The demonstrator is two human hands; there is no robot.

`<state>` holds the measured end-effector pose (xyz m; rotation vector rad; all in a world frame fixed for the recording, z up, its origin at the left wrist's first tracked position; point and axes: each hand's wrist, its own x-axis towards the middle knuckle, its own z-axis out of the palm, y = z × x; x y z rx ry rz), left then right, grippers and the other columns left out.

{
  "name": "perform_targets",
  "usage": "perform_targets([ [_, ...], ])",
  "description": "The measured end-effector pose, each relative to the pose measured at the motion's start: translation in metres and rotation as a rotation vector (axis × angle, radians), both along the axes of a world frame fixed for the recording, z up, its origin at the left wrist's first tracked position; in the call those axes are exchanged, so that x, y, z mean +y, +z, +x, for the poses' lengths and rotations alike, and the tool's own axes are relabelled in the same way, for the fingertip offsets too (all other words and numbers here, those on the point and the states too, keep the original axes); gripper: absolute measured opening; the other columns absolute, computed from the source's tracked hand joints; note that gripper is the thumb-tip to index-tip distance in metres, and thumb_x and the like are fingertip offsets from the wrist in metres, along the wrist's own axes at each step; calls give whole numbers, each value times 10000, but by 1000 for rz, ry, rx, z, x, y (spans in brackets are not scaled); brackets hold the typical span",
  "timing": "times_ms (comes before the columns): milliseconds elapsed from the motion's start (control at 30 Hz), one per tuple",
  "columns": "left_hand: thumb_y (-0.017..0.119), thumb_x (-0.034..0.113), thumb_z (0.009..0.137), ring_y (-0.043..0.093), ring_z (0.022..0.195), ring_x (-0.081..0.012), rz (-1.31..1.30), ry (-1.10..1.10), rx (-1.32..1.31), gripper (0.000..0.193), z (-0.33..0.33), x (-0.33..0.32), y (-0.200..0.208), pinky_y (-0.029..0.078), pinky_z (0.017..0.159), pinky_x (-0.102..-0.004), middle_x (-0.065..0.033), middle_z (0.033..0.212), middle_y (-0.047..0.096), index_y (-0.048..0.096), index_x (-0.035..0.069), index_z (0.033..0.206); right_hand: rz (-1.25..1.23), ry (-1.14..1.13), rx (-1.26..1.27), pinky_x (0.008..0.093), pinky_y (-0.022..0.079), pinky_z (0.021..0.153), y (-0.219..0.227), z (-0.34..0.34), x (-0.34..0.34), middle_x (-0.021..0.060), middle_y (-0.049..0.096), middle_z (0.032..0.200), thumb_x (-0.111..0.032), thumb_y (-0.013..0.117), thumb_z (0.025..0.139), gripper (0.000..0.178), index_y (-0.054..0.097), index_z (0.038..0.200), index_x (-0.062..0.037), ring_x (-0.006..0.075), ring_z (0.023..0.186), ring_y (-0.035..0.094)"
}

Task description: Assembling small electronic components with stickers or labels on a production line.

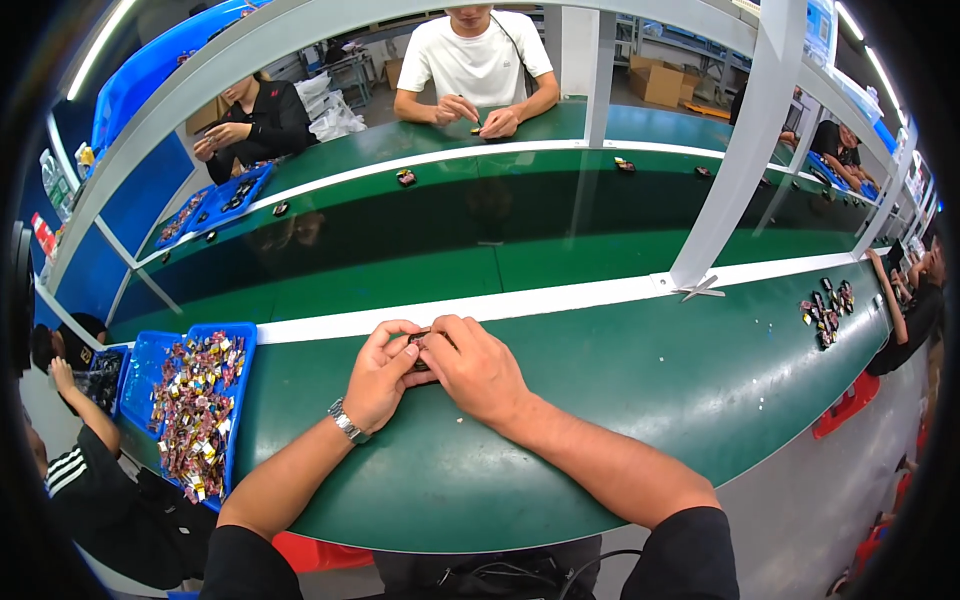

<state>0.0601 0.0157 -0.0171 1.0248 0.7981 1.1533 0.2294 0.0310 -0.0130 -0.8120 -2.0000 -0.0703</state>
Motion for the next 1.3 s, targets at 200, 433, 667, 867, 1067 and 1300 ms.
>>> perform_targets([
  [200,478,63,1016,646,1021,-166,-24,0,-4,159,-2,0,-5,583,870,-379,-97,1117,633,457,64,1174,-47,22,40,338,559,640,-2,-3,0,70,617,933,-45,746,775,166,657,914,-29,229,778,644],
  [433,479,58,1018,654,978,-155,3,87,74,163,-3,1,-7,586,819,-325,-110,1103,638,475,29,1178,-548,215,336,292,561,672,5,-3,0,90,622,1007,-14,685,842,147,642,980,8,186,761,667],
  [667,497,35,1005,643,955,-124,128,92,175,211,1,0,-8,576,781,-285,-97,1100,639,486,20,1216,-624,198,410,252,554,690,4,0,2,81,657,933,4,701,838,116,663,946,21,126,774,669],
  [867,505,27,1000,648,960,-140,135,76,237,212,-5,2,-14,579,790,-291,-107,1111,649,479,11,1209,-678,218,405,251,553,703,6,1,2,74,660,948,-10,711,838,112,677,942,9,126,785,672],
  [1067,524,65,997,654,1043,-205,130,155,118,243,-12,11,-12,570,866,-324,-170,1230,615,466,20,1228,-735,159,547,269,557,698,-18,12,63,84,688,906,-56,720,842,103,703,925,3,141,782,679],
  [1300,553,38,956,667,1021,-161,206,44,244,172,-3,24,-19,547,867,-297,-90,1156,638,565,17,1127,-445,-449,165,344,546,762,-13,80,149,142,730,862,-68,701,793,135,739,916,-27,236,799,710],
])
